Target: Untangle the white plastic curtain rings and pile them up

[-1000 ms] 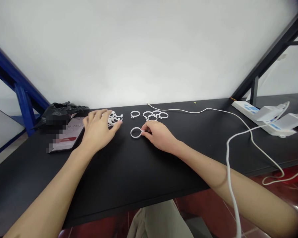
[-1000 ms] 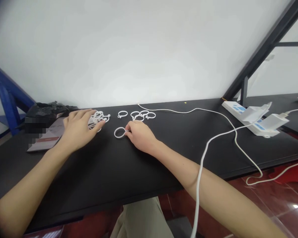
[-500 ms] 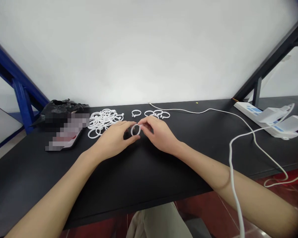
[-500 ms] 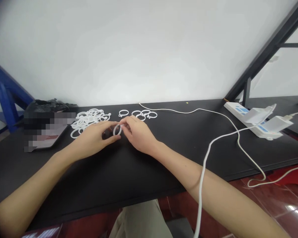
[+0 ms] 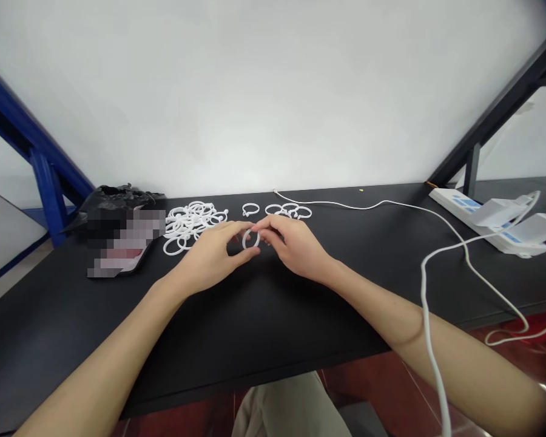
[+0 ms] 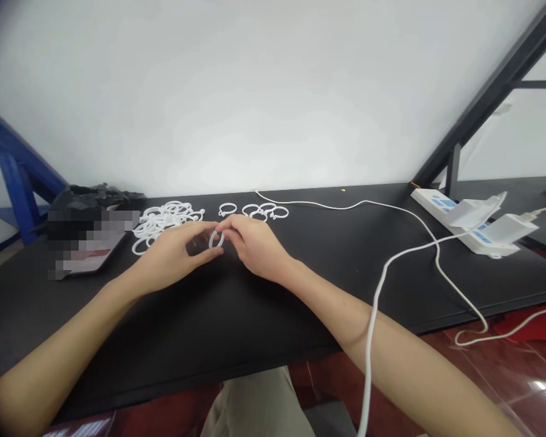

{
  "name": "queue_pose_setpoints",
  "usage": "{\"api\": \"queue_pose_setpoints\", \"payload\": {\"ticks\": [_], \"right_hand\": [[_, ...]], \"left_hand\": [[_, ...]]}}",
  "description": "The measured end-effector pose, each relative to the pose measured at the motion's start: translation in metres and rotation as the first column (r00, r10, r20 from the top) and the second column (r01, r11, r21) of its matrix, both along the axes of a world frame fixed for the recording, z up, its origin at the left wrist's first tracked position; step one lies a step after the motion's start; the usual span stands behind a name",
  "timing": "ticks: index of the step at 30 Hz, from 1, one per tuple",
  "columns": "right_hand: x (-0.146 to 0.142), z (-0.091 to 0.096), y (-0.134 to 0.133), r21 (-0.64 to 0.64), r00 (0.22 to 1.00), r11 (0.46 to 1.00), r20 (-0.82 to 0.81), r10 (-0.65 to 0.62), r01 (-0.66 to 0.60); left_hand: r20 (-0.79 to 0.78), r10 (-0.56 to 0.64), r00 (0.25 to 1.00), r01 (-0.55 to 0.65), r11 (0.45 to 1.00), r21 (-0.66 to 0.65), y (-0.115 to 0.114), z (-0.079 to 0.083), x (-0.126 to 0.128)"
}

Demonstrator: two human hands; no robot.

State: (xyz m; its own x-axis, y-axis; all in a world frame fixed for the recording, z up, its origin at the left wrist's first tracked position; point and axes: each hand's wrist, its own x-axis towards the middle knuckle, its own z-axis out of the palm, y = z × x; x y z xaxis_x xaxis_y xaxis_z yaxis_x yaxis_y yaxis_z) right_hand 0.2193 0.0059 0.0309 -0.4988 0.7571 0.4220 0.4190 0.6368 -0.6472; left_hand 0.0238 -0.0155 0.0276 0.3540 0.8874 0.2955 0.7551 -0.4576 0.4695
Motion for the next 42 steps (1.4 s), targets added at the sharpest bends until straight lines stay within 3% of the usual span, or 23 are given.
{"api": "queue_pose_setpoints", "payload": {"ticks": [3, 6, 10, 12, 15, 18, 25, 34, 42], "right_hand": [[0.002, -0.003, 0.005, -0.011, 1.000, 1.000, 0.009, -0.026, 0.026], [0.011, -0.011, 0.020, 0.075, 0.980, 0.985, 0.107, -0.166, 0.158], [0.028, -0.016, 0.041, 0.230, 0.790, 0.875, 0.376, -0.484, 0.426], [0.034, -0.016, 0.046, 0.256, 0.731, 0.855, 0.444, -0.518, 0.451], [0.036, -0.017, 0.046, 0.261, 0.713, 0.865, 0.491, -0.501, 0.428], [0.034, -0.018, 0.044, 0.238, 0.711, 0.867, 0.499, -0.495, 0.438], [0.032, -0.018, 0.043, 0.246, 0.712, 0.876, 0.511, -0.481, 0.415], [0.031, -0.017, 0.042, 0.279, 0.688, 0.872, 0.536, -0.489, 0.402], [0.028, -0.013, 0.040, 0.337, 0.669, 0.835, 0.499, -0.550, 0.435]], "left_hand": [[0.008, 0.022, 1.000, -0.022, 1.000, 0.005, 0.002, 0.001, -0.001], [-0.004, 0.159, 0.987, -0.158, 0.983, 0.089, 0.009, 0.001, -0.010], [-0.040, 0.488, 0.872, -0.467, 0.854, 0.229, 0.020, 0.002, -0.035], [-0.104, 0.583, 0.806, -0.553, 0.803, 0.220, 0.023, 0.002, -0.048], [-0.220, 0.614, 0.758, -0.597, 0.789, 0.145, 0.024, 0.000, -0.059], [-0.225, 0.632, 0.741, -0.618, 0.774, 0.138, 0.025, -0.004, -0.058], [-0.175, 0.548, 0.818, -0.515, 0.833, 0.201, 0.020, -0.006, -0.033], [-0.197, 0.285, 0.938, -0.262, 0.956, 0.135, 0.013, -0.013, -0.012], [-0.207, 0.149, 0.967, -0.137, 0.988, 0.071, 0.013, -0.020, -0.009]]}}
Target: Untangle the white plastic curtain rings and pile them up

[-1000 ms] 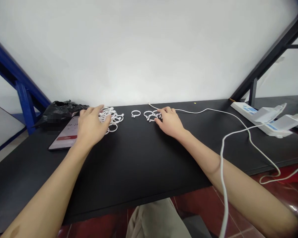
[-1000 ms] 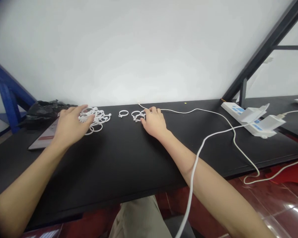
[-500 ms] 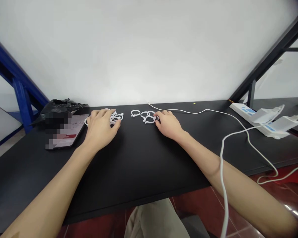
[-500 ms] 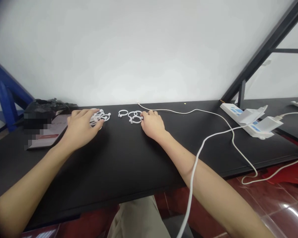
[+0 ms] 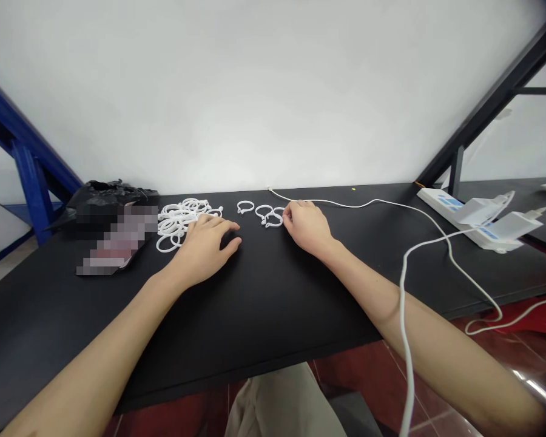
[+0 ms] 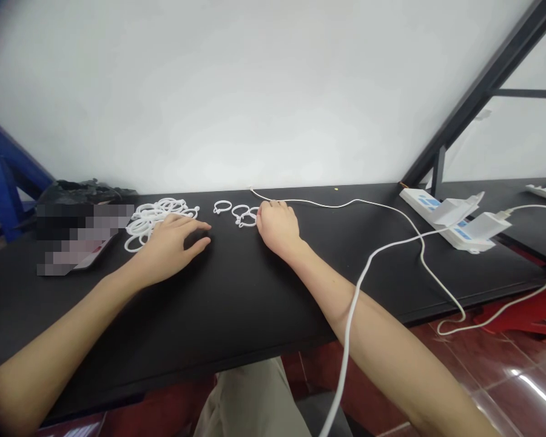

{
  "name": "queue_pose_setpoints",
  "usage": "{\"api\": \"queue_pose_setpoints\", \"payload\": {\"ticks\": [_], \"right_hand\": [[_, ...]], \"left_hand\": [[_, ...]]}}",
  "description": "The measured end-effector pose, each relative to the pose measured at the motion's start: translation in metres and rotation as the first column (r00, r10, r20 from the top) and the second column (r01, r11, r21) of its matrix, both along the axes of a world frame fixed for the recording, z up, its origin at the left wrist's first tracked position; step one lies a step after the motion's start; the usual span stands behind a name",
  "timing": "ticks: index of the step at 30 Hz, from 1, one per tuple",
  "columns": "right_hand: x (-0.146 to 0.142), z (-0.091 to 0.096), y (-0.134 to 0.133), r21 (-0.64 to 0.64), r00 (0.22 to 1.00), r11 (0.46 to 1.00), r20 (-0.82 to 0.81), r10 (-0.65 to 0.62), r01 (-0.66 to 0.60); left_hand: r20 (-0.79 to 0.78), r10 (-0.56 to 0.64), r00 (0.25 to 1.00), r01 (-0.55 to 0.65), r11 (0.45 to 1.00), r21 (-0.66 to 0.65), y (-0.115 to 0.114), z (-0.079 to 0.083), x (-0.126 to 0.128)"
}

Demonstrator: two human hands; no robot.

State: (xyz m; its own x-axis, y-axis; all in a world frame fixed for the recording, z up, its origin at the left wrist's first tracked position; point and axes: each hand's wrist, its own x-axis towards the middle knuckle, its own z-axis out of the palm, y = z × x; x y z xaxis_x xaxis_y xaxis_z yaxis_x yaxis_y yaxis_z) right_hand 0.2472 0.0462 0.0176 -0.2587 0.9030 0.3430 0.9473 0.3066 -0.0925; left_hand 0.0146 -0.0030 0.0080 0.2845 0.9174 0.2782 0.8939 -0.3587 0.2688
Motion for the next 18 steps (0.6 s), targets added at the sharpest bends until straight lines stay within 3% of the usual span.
{"api": "queue_pose_setpoints", "payload": {"ticks": [4, 7, 9, 11, 13, 15, 18], "right_hand": [[-0.001, 0.004, -0.001, 0.100, 0.997, 0.995, -0.080, 0.008, 0.000], [-0.003, 0.009, -0.006, 0.208, 0.965, 0.971, -0.209, 0.161, -0.118], [-0.007, 0.012, -0.012, 0.208, 0.878, 0.940, -0.348, 0.328, -0.269], [-0.012, 0.011, -0.019, 0.125, 0.733, 0.893, -0.528, 0.428, -0.431], [-0.019, 0.007, -0.025, 0.021, 0.589, 0.833, -0.697, 0.408, -0.553], [-0.026, 0.003, -0.029, -0.055, 0.472, 0.789, -0.826, 0.309, -0.612], [-0.032, -0.001, -0.032, -0.142, 0.367, 0.754, -0.920, 0.138, -0.641]], "left_hand": [[0.009, -0.023, 1.000, 0.023, 1.000, 0.004, 0.000, -0.001, 0.000], [0.039, -0.025, 0.999, 0.024, 0.999, 0.032, -0.001, 0.000, 0.002], [0.078, -0.030, 0.996, 0.024, 0.997, 0.077, -0.002, 0.002, 0.004], [0.114, -0.050, 0.992, 0.038, 0.993, 0.113, -0.004, 0.004, 0.005], [0.123, -0.083, 0.989, 0.067, 0.989, 0.128, -0.005, 0.005, 0.006], [0.101, -0.122, 0.987, 0.108, 0.986, 0.130, -0.007, 0.006, 0.006], [0.070, -0.166, 0.984, 0.156, 0.979, 0.132, -0.008, 0.007, 0.008]]}}
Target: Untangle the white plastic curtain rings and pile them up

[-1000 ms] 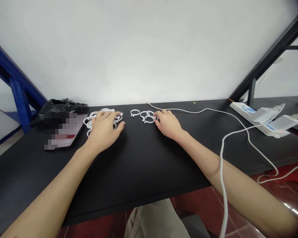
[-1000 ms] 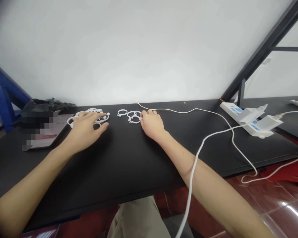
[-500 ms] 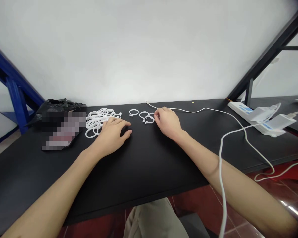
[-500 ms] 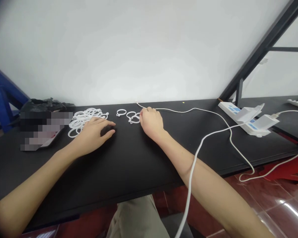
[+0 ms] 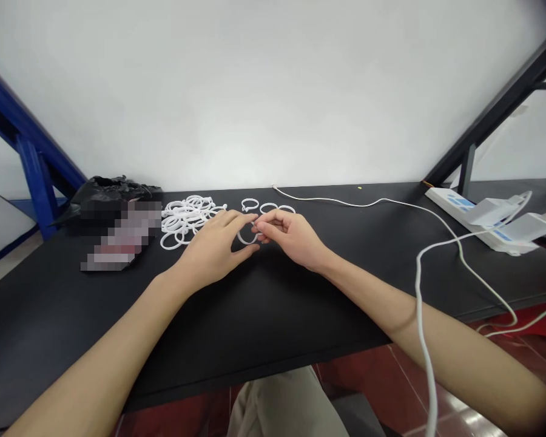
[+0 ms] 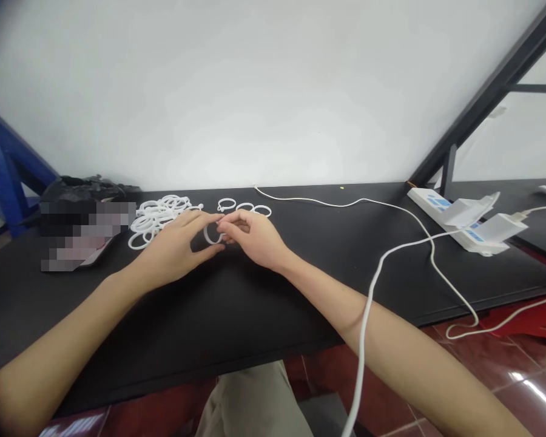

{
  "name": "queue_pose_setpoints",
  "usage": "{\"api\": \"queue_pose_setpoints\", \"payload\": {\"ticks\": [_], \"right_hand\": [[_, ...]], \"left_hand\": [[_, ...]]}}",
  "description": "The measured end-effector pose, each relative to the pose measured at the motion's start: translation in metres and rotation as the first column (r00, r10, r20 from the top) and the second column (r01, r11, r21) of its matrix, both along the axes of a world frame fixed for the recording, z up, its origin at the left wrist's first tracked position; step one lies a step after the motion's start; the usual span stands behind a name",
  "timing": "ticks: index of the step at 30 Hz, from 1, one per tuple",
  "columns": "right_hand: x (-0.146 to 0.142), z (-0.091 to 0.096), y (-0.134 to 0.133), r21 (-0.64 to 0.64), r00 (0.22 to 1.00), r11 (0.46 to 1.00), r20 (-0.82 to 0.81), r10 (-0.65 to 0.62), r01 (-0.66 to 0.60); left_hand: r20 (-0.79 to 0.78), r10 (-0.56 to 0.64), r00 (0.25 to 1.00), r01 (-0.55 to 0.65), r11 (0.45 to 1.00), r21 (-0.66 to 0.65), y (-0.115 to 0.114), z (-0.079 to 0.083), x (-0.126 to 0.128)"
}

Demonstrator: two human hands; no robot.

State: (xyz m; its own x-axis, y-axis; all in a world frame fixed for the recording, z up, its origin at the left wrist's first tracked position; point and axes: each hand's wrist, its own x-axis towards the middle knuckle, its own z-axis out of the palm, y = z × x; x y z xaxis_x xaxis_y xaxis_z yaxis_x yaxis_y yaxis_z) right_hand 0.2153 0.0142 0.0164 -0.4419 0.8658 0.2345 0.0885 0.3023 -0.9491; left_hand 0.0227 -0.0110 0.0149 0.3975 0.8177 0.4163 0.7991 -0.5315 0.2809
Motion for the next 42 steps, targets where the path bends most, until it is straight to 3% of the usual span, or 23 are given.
{"api": "queue_pose_setpoints", "payload": {"ticks": [2, 4, 8, 11, 20, 24, 27, 29, 31, 33, 38, 40, 42], "right_hand": [[-0.002, -0.001, -0.001, -0.067, 1.000, 0.998, -0.021, 0.002, -0.004], [-0.001, 0.000, -0.002, -0.051, 1.000, 0.999, 0.002, 0.008, -0.008], [0.000, 0.001, -0.002, 0.244, 0.986, 0.970, 0.163, -0.032, -0.009], [0.001, 0.002, -0.001, 0.318, 0.979, 0.948, 0.190, -0.068, 0.005], [0.002, 0.005, 0.000, 0.243, 0.982, 0.969, 0.172, -0.079, 0.036], [0.006, -0.003, 0.006, 0.331, 0.948, 0.940, 0.263, -0.180, 0.087], [0.008, -0.009, 0.009, 0.513, 0.865, 0.850, 0.367, -0.342, 0.119], [0.007, -0.010, 0.011, 0.632, 0.779, 0.773, 0.458, -0.428, 0.053], [0.002, -0.008, 0.015, 0.696, 0.677, 0.715, 0.558, -0.480, -0.067], [-0.008, -0.005, 0.022, 0.714, 0.568, 0.680, 0.634, -0.525, -0.167], [-0.037, 0.002, 0.052, 0.654, 0.362, 0.677, 0.755, -0.547, -0.338], [-0.044, 0.003, 0.060, 0.641, 0.335, 0.665, 0.768, -0.546, -0.384], [-0.046, 0.004, 0.060, 0.643, 0.354, 0.645, 0.766, -0.537, -0.414]], "left_hand": [[-0.004, 0.007, 1.000, -0.007, 1.000, -0.014, -0.001, 0.001, 0.002], [-0.004, 0.030, 1.000, -0.030, 0.998, -0.062, -0.002, 0.004, 0.003], [-0.008, 0.053, 0.999, -0.054, 0.977, -0.205, -0.006, 0.010, 0.007], [-0.011, 0.045, 0.999, -0.046, 0.970, -0.240, -0.008, 0.011, 0.008], [0.003, 0.017, 1.000, -0.016, 0.979, -0.204, -0.009, 0.009, 0.010], [0.040, 0.115, 0.993, -0.113, 0.992, -0.052, 0.002, 0.006, -0.002], [0.032, 0.342, 0.939, -0.344, 0.933, 0.105, 0.016, 0.003, -0.025], [0.036, 0.485, 0.874, -0.486, 0.867, 0.110, 0.023, 0.002, -0.042], [0.004, 0.554, 0.832, -0.552, 0.829, 0.085, 0.028, 0.000, -0.055], [-0.034, 0.576, 0.816, -0.575, 0.817, 0.050, 0.029, -0.001, -0.063], [-0.030, 0.576, 0.817, -0.575, 0.818, 0.035, 0.027, -0.003, -0.064], [-0.014, 0.568, 0.823, -0.567, 0.822, 0.044, 0.027, -0.001, -0.062], [0.004, 0.550, 0.835, -0.549, 0.834, 0.048, 0.026, 0.000, -0.058]]}}
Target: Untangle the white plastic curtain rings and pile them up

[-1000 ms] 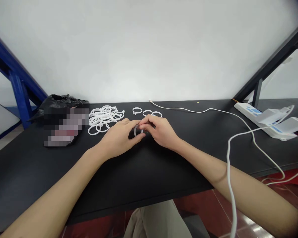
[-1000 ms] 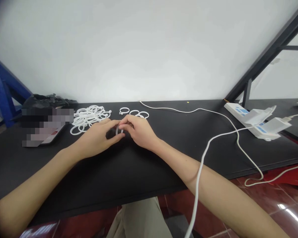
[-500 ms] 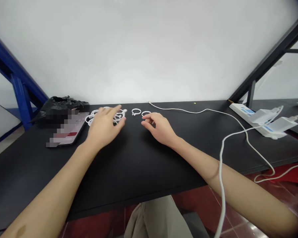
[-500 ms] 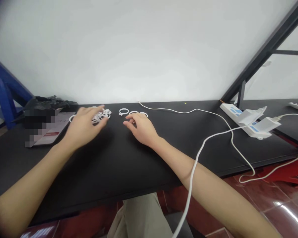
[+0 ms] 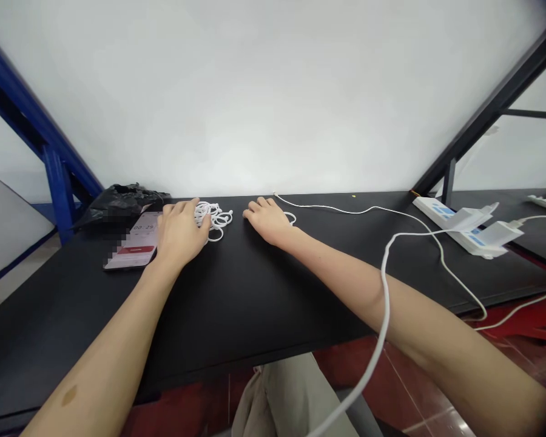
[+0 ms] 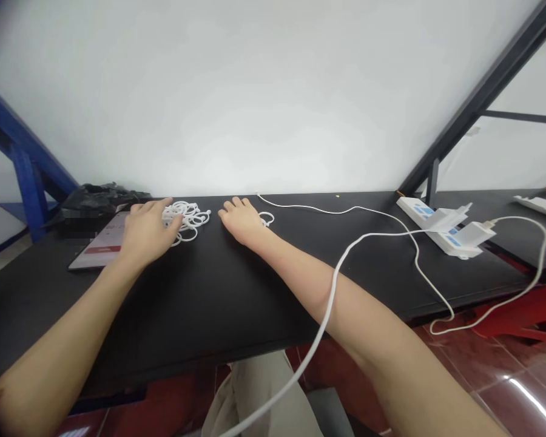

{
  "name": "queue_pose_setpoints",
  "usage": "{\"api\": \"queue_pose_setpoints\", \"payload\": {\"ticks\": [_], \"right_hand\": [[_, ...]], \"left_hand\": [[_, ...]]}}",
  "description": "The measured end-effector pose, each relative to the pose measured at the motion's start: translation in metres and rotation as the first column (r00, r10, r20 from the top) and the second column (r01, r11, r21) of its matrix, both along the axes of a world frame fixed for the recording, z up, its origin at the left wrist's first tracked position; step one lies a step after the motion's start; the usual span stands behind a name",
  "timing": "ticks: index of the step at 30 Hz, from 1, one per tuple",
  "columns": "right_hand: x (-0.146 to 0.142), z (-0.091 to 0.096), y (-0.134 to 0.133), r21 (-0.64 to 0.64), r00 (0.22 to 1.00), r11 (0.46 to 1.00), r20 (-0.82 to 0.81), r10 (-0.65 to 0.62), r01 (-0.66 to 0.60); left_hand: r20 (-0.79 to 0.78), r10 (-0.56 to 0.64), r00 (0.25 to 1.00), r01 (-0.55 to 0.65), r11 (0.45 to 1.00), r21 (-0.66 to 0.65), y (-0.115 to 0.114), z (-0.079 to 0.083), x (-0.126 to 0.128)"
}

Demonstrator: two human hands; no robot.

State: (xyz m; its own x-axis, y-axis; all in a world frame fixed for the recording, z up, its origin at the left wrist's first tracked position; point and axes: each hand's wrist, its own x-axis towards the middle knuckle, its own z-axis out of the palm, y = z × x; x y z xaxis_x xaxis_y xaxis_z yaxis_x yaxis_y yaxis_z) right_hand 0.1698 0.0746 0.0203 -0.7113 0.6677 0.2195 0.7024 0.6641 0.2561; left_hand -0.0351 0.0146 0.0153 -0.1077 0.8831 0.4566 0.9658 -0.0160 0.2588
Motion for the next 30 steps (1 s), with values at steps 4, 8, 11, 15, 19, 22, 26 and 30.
{"api": "queue_pose_setpoints", "payload": {"ticks": [4, 8, 11, 15, 19, 22, 26, 30], "right_hand": [[0.008, 0.005, -0.018, -0.101, 0.967, 0.992, -0.250, 0.043, -0.070], [0.022, 0.005, -0.045, -0.275, 0.737, 0.915, -0.675, 0.033, -0.294], [0.031, -0.003, -0.059, -0.352, 0.547, 0.872, -0.828, -0.121, -0.339], [0.037, -0.011, -0.066, -0.462, 0.383, 0.815, -0.864, -0.326, -0.350], [0.040, -0.008, -0.063, -0.464, 0.374, 0.813, -0.866, -0.333, -0.351], [0.042, -0.006, -0.059, -0.440, 0.423, 0.824, -0.862, -0.278, -0.356], [0.045, -0.004, -0.059, -0.462, 0.472, 0.798, -0.843, -0.259, -0.388], [0.046, -0.005, -0.060, -0.492, 0.493, 0.756, -0.830, -0.260, -0.430]], "left_hand": [[0.040, -0.212, 0.976, 0.209, 0.976, 0.057, -0.008, 0.005, 0.019], [0.108, -0.504, 0.857, 0.508, 0.862, -0.012, -0.023, 0.010, 0.048], [0.185, -0.517, 0.836, 0.541, 0.833, -0.117, -0.031, 0.012, 0.062], [0.205, -0.516, 0.831, 0.552, 0.811, -0.196, -0.033, 0.011, 0.066], [0.301, -0.515, 0.803, 0.583, 0.784, -0.213, -0.031, 0.011, 0.064], [0.356, -0.497, 0.791, 0.582, 0.792, -0.187, -0.031, 0.012, 0.062], [0.351, -0.470, 0.810, 0.554, 0.810, -0.195, -0.032, 0.013, 0.064], [0.313, -0.460, 0.831, 0.534, 0.817, -0.216, -0.033, 0.012, 0.066]]}}
